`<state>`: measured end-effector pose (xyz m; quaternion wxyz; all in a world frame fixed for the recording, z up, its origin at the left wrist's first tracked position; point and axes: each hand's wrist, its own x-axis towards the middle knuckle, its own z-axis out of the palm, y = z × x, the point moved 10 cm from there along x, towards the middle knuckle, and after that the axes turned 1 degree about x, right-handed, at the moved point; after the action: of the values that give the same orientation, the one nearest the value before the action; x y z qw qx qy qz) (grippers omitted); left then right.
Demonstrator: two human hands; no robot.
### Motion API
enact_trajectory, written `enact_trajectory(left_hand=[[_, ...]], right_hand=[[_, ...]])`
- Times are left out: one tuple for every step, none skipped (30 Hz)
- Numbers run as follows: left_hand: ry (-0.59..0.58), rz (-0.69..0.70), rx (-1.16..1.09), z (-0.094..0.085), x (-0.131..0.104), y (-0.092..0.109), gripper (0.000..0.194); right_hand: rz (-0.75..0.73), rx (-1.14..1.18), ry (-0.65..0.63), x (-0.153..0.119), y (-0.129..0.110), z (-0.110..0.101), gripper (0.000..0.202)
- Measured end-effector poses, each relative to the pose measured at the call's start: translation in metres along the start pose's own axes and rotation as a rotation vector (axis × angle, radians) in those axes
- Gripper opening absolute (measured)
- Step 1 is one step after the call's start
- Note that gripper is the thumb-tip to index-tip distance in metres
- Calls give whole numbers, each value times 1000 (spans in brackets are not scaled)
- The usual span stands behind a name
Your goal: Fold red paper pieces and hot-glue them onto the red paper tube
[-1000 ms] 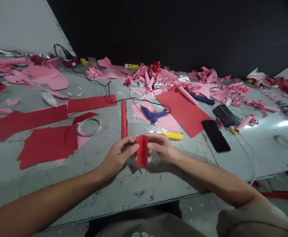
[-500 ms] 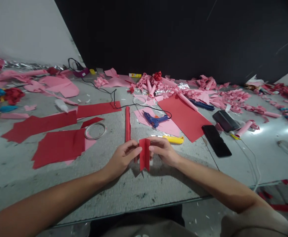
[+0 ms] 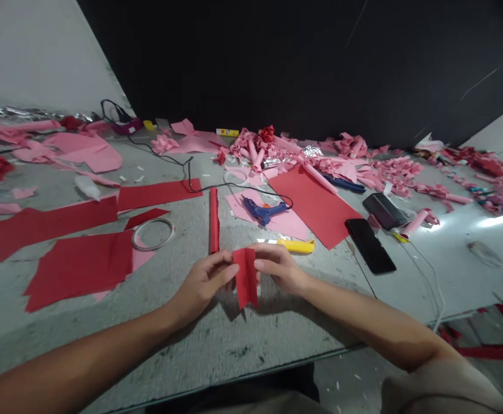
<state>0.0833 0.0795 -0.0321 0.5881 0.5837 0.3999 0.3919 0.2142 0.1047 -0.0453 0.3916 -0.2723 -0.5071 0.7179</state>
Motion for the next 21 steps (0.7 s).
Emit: enact_trajectory(left_hand=[[-15, -3, -6, 1, 0, -1, 32], [-30, -4, -16, 2, 0, -3, 32], [-47, -5, -22, 3, 0, -4, 32], [-62, -5, -15, 4, -1, -5, 32], [-80, -2, 7, 5, -1, -6, 33], [-98, 4, 46, 6, -2, -6, 34], [-118, 10, 94, 8, -2, -6, 35], [-139, 12, 142, 10, -3, -5, 37], [-156, 9, 181, 12, -3, -5, 37], [-170, 1, 208, 14, -3, -5, 36], [-176, -12, 224, 15, -3, -6, 35], [-172, -28, 231, 16, -3, -6, 34], [-162, -41, 229, 16, -2, -7, 33], [-148, -47, 221, 15, -2, -7, 34], [-140, -45, 209, 15, -2, -6, 35], [-139, -36, 200, 15, -2, -6, 36], [-141, -18, 194, 15, -2, -4, 36], [-146, 4, 196, 15, -2, -2, 36], [-153, 25, 203, 16, -2, -1, 36], [-159, 39, 213, 16, -3, 1, 36], [-162, 43, 223, 15, -3, 1, 36]], right_hand=[[4, -4, -4, 0, 0, 0, 41], [7, -10, -8, -1, 0, 0, 40], [7, -16, -7, -1, 0, 0, 39], [5, -25, -1, -1, 0, -1, 37], [2, -34, 8, -2, 0, -3, 34], [-1, -45, 19, -2, -1, -4, 31], [-5, -57, 30, -2, -1, -6, 29], [-8, -69, 38, -3, -2, -7, 29], [-10, -80, 44, -2, -2, -8, 29], [-12, -89, 48, -2, -3, -8, 30], [-15, -97, 51, -2, -4, -8, 30], [-17, -103, 55, -2, -5, -7, 30], [-18, -109, 56, -2, -5, -7, 30], [-15, -118, 55, -2, -6, -6, 31], [-8, -129, 51, -2, -5, -4, 31], [3, -142, 43, -3, -5, -3, 31], [17, -153, 35, -3, -4, -1, 32], [32, -161, 28, -3, -3, 0, 33], [45, -165, 25, -4, -2, 1, 34], [54, -162, 27, -4, -1, 1, 35], [55, -157, 32, -4, -1, 1, 35]])
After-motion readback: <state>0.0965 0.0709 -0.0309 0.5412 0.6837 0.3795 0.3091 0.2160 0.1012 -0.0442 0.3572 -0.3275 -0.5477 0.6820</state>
